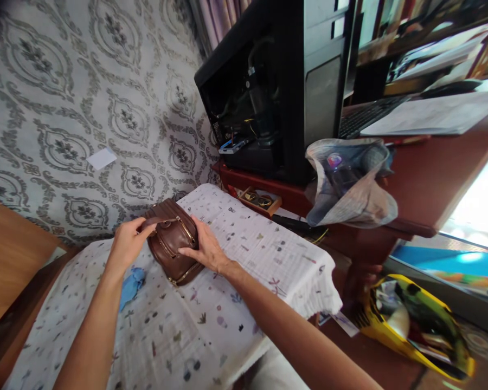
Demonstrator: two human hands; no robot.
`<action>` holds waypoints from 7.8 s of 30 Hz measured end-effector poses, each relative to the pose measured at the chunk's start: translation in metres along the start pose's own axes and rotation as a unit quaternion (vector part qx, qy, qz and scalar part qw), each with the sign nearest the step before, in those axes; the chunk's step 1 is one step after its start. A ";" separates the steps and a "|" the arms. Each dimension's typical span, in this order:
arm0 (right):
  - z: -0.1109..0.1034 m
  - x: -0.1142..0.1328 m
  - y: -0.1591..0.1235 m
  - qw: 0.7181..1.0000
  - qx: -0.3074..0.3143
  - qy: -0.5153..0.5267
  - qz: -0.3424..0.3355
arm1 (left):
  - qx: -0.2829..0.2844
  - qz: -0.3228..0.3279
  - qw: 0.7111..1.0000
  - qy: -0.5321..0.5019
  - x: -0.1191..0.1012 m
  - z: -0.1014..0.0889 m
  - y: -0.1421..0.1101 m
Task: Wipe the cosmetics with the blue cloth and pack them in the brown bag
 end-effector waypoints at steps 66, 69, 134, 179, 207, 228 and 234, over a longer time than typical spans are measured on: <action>0.007 -0.004 0.001 0.994 -0.039 0.096 0.042 | -0.005 0.018 0.998 -0.056 0.001 0.000 -0.016; 0.007 -0.002 0.000 0.994 -0.041 0.100 0.034 | -0.015 0.015 0.997 -0.077 0.000 0.002 -0.016; 0.011 -0.010 0.008 0.967 -0.090 0.235 0.042 | -0.080 0.058 0.994 -0.038 -0.046 0.033 0.013; 0.025 0.006 0.006 0.982 -0.160 0.055 0.085 | 0.024 0.013 0.999 -0.019 -0.023 -0.009 -0.034; 0.023 0.012 0.007 0.983 -0.140 0.052 0.110 | 0.037 0.006 0.999 -0.027 -0.027 -0.004 -0.042; -0.007 0.007 0.006 0.988 0.032 0.151 0.031 | 0.085 -0.030 0.987 -0.130 -0.022 0.015 -0.069; -0.003 0.004 0.006 0.992 -0.006 0.122 0.017 | -0.031 0.019 0.996 0.081 -0.035 0.002 -0.061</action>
Point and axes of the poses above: each hand's wrist, its own y-axis towards the middle knuckle, its own z-axis out of the palm, x = y × z, the point moved 3 cm from there along y, towards the middle knuckle, and after that the axes turned 15 degrees about y, right-handed, at the moved point
